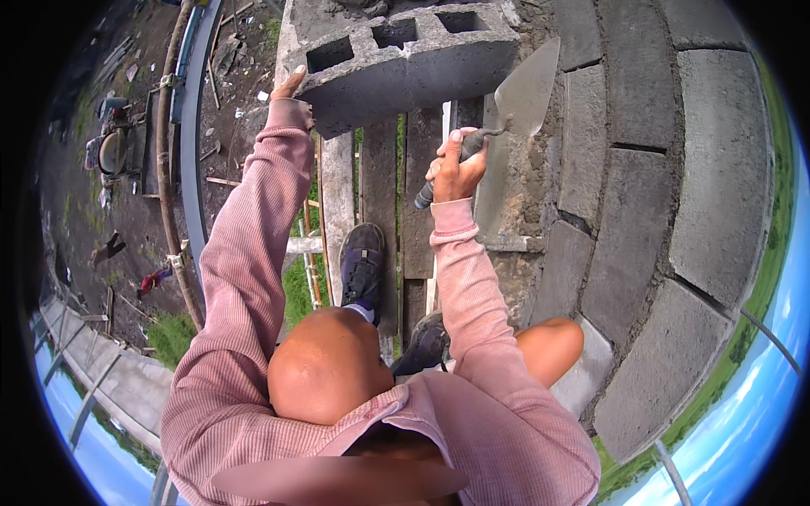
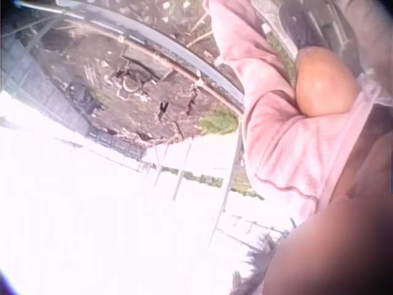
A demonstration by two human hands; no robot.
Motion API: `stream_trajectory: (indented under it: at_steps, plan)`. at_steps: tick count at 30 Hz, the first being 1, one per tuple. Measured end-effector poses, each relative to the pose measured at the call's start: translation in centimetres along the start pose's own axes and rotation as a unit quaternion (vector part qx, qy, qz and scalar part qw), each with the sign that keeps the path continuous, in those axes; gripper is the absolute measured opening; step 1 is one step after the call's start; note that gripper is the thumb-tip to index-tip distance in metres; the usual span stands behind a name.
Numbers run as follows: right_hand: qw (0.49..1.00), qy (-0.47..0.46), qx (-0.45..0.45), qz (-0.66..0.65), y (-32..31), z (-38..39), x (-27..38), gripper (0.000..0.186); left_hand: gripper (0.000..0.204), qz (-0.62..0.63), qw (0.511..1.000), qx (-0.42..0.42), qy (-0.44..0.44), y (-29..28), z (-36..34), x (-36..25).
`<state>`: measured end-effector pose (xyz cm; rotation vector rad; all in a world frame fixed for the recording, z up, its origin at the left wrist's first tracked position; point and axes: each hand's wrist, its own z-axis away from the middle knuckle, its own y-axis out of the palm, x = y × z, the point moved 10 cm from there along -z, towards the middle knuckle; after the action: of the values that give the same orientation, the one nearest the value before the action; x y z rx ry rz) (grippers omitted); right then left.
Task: The person lifts hollow concrete blocks from a scaffold, places them onto a partially built wall, and uses a trowel to apply and smooth mortar between joints. The person repeatedly positions blocks, taps them into alignment, and scrapes away excess mortar.
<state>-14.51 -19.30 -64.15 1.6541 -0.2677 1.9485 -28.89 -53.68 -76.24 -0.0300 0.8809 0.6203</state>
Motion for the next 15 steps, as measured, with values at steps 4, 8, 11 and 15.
stream_trajectory:
  at_steps: [4, 8, 11, 15]
  plan:
    - [1.000, 0.009, 0.001, 0.014, -1.6, 1.8, 2.1, 0.032, 0.105, -0.172, 0.958, -0.040, -0.227, 0.3, 6.3, 4.5]
    - [0.996, -0.043, 0.054, 0.051, -0.3, 4.0, 4.8, 0.037, 0.069, -0.532, 0.834, -0.075, -0.124, -0.4, 7.6, 0.5]
    - [0.986, -0.006, 0.106, 0.127, 1.0, 5.8, 5.3, 0.047, 0.039, -0.609, 0.785, 0.069, -0.088, 3.0, 8.6, 0.1]
    - [0.974, 0.072, 0.140, 0.163, 1.8, 8.1, 4.0, 0.042, 0.048, -0.402, 0.903, -0.114, -0.103, -0.4, 14.4, 1.1]
